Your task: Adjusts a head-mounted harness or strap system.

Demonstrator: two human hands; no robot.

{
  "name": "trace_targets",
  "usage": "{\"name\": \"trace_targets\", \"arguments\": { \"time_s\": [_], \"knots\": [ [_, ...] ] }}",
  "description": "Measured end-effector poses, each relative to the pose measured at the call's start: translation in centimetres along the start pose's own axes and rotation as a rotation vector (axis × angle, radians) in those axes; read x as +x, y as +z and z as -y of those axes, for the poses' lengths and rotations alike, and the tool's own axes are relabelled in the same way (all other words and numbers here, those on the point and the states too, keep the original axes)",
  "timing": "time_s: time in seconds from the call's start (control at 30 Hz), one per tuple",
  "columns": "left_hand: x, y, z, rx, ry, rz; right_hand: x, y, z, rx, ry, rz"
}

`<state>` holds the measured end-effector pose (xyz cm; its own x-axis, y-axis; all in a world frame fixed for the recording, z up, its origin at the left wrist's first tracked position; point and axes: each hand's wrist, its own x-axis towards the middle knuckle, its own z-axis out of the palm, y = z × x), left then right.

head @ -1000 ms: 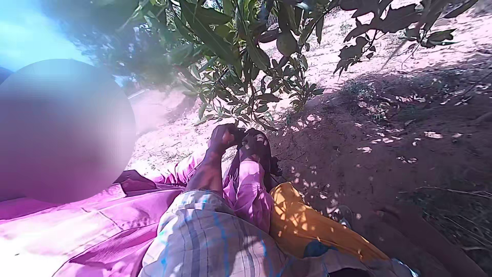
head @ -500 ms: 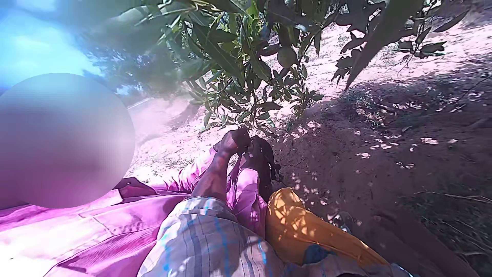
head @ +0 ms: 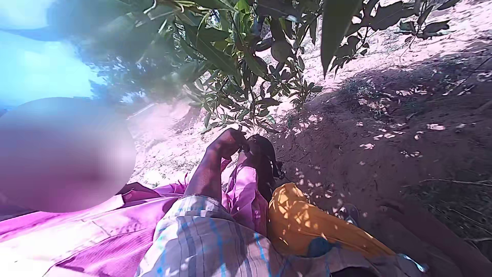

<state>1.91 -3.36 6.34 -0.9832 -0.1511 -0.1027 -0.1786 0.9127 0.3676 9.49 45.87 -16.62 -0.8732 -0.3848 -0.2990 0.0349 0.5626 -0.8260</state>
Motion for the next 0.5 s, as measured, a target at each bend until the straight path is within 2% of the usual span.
{"name": "trace_targets", "arguments": {
  "time_s": [0.17,0.4,0.5],
  "knots": [
    [0.4,-0.4,0.2,0.009,0.042,0.046,0.1,0.1,0.1,-0.007,-0.006,0.012],
    [1.0,-0.8,0.5,0.108,0.015,0.090,0.2,0.3,-0.2,-0.003,-0.013,0.024],
    [2.0,-1.4,0.2,0.311,0.067,0.125,0.3,0.4,-0.4,-0.019,-0.022,0.028]
  ]
}}
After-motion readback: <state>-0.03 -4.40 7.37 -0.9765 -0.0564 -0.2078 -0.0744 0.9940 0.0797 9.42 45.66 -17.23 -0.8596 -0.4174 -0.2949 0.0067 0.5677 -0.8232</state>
